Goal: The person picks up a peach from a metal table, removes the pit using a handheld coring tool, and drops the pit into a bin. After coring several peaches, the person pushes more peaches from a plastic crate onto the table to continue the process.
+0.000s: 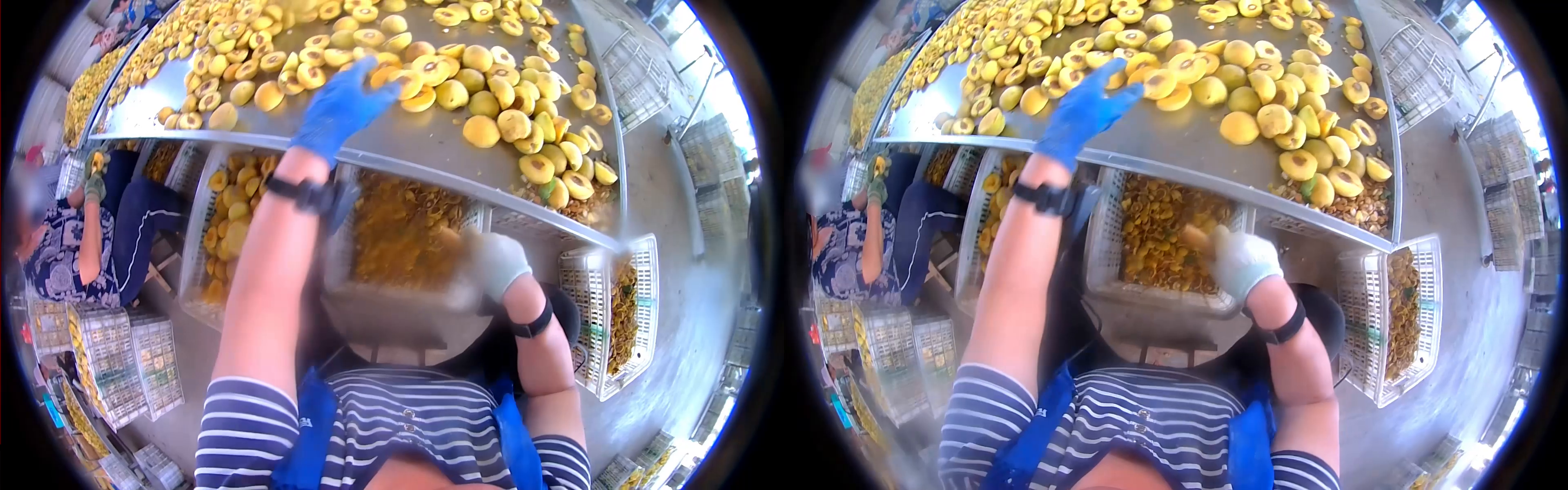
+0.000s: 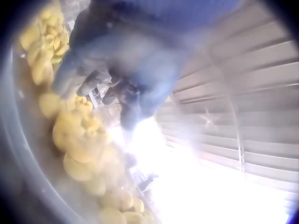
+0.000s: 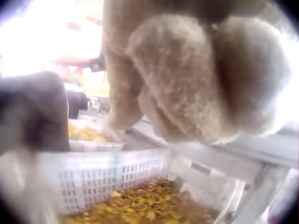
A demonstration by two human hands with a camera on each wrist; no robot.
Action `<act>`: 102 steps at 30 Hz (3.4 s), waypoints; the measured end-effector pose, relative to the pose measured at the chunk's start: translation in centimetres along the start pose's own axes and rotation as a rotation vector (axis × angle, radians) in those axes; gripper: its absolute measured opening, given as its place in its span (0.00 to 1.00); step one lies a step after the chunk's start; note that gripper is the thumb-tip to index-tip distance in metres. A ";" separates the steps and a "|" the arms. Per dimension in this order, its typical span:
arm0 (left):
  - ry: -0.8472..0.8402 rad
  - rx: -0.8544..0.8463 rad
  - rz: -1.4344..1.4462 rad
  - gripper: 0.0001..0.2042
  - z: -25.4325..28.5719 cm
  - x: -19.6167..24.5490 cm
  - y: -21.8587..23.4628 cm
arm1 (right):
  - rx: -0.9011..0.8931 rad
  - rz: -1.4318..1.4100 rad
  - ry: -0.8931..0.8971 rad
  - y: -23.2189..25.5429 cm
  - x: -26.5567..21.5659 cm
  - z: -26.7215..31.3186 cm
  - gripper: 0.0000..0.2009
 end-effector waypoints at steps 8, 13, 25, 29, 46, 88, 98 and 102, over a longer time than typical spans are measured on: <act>0.084 -0.348 -0.029 0.31 -6.7 -0.1 -5.7 | 0.401 -0.862 0.213 1.7 -0.1 -0.3 0.18; -0.648 -0.182 0.011 0.30 3.4 6.7 -2.6 | 0.488 -1.419 0.329 3.6 0.0 -1.1 0.14; -0.350 0.040 1.272 0.19 11.4 3.5 -1.0 | 0.734 -0.536 0.538 3.8 -8.8 -1.1 0.21; -0.371 0.042 1.205 0.23 12.1 3.1 0.3 | 0.644 -0.264 0.417 3.7 -9.9 -0.6 0.17; -0.284 0.118 1.113 0.20 11.7 2.8 -0.5 | 0.219 -0.435 0.297 1.9 -9.9 -2.8 0.14; -0.060 -0.435 -0.130 0.27 -6.4 0.8 -7.3 | -0.320 0.140 0.199 -2.1 1.5 0.1 0.09; -0.454 -0.358 0.110 0.30 9.0 1.9 3.8 | 0.050 0.100 0.302 0.4 -1.5 -0.9 0.11; -0.508 -0.412 0.143 0.32 11.5 2.2 5.7 | 0.176 -0.500 0.370 4.0 -5.8 1.2 0.19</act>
Point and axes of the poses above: each hand's wrist, its own z-axis away from the middle knuckle, its own y-axis out of the back of the hand, x = y × z, the point moved 2 cm from there along -z, towards the middle knuckle, and after that the axes turned 14 degrees about -x, right-handed, at the moved point
